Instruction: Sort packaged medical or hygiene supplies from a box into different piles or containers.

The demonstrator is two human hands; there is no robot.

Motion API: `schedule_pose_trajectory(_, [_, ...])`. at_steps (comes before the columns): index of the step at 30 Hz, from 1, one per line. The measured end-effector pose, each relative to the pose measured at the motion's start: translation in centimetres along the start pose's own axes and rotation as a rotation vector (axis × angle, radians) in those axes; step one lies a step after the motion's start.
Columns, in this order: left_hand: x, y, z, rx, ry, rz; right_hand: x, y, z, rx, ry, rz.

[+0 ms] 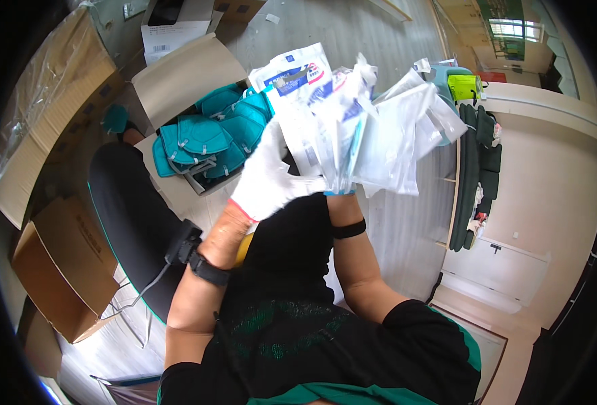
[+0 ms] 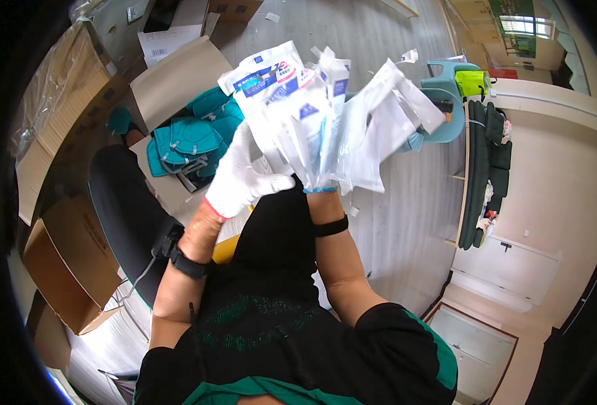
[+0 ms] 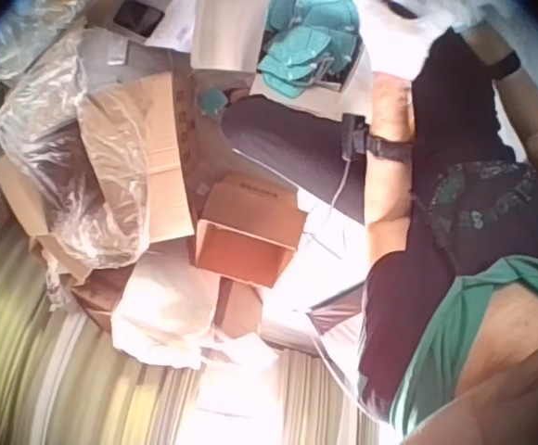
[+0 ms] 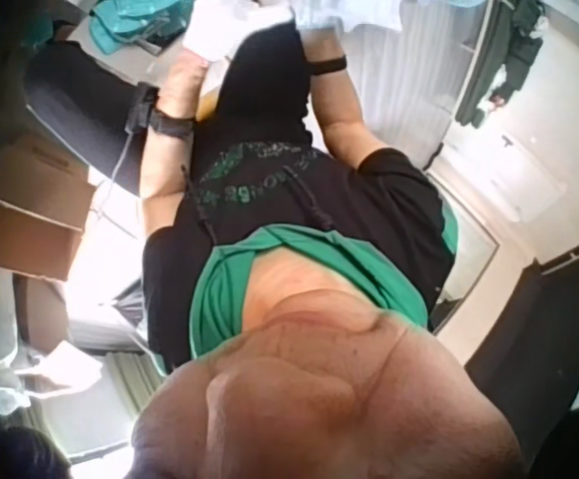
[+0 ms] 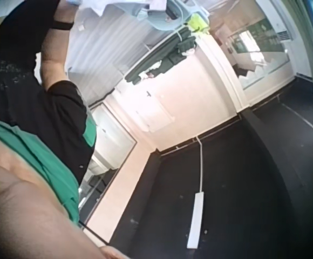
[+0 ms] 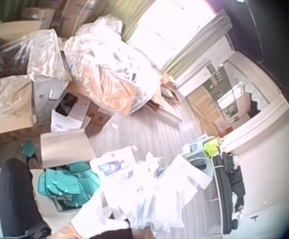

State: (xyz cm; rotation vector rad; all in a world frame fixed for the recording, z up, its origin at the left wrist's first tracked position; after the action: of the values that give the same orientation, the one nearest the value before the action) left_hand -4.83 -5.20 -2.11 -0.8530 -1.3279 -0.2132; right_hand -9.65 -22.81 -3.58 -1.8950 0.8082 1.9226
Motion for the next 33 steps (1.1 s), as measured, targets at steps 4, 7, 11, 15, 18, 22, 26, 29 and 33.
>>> schedule_pose_trajectory(4, [0.0,-2.5,0.1,0.097,-0.233,0.107,-2.0,-0.9,1.2,-0.058,0.309,0.885])
schedule_pose_trajectory(7, [0.2,-2.6,0.4,0.147,-0.227,0.057,-2.5,-1.7,1.7,0.195,0.039,0.307])
schedule_pose_trajectory(11, [0.3,-2.2,1.1,0.347,-0.017,0.355,-1.2,-2.1,1.8,0.547,0.083,0.29])
schedule_pose_trajectory(15, [-3.0,3.4,0.1,0.468,0.113,0.3,-3.8,-2.5,3.8,0.224,0.556,0.49])
schedule_pose_trajectory(18, [-4.2,6.2,0.0,0.538,0.098,0.534,-6.8,-4.2,5.0,0.032,0.723,0.56])
schedule_pose_trajectory(22, [-3.7,7.5,-0.2,0.428,0.023,0.657,-9.7,-3.3,4.0,-0.068,0.727,0.51])
schedule_pose_trajectory(26, [-3.8,7.4,0.1,0.3,-0.007,0.682,-13.0,-4.8,1.3,-0.055,0.518,0.396])
schedule_pose_trajectory(29, [-4.0,7.2,0.0,0.276,-0.017,0.719,-13.8,-6.4,-0.1,-0.178,0.558,0.413])
schedule_pose_trajectory(33, [-7.1,8.5,0.1,0.349,-0.02,0.626,-13.5,-6.8,0.9,-0.11,0.848,0.597])
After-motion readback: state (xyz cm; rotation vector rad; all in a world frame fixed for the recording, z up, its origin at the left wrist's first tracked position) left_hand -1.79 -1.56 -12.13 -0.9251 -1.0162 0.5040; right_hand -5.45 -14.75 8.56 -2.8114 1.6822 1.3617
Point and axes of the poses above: each hand's wrist, its own z-axis away from the middle knuckle, its own y-axis out of the back of the hand, x = y × z, the point moved 1 cm from there along -z, towards the middle knuckle, and after that the axes turned 3 degrees about -y, right-handed, at the moved point
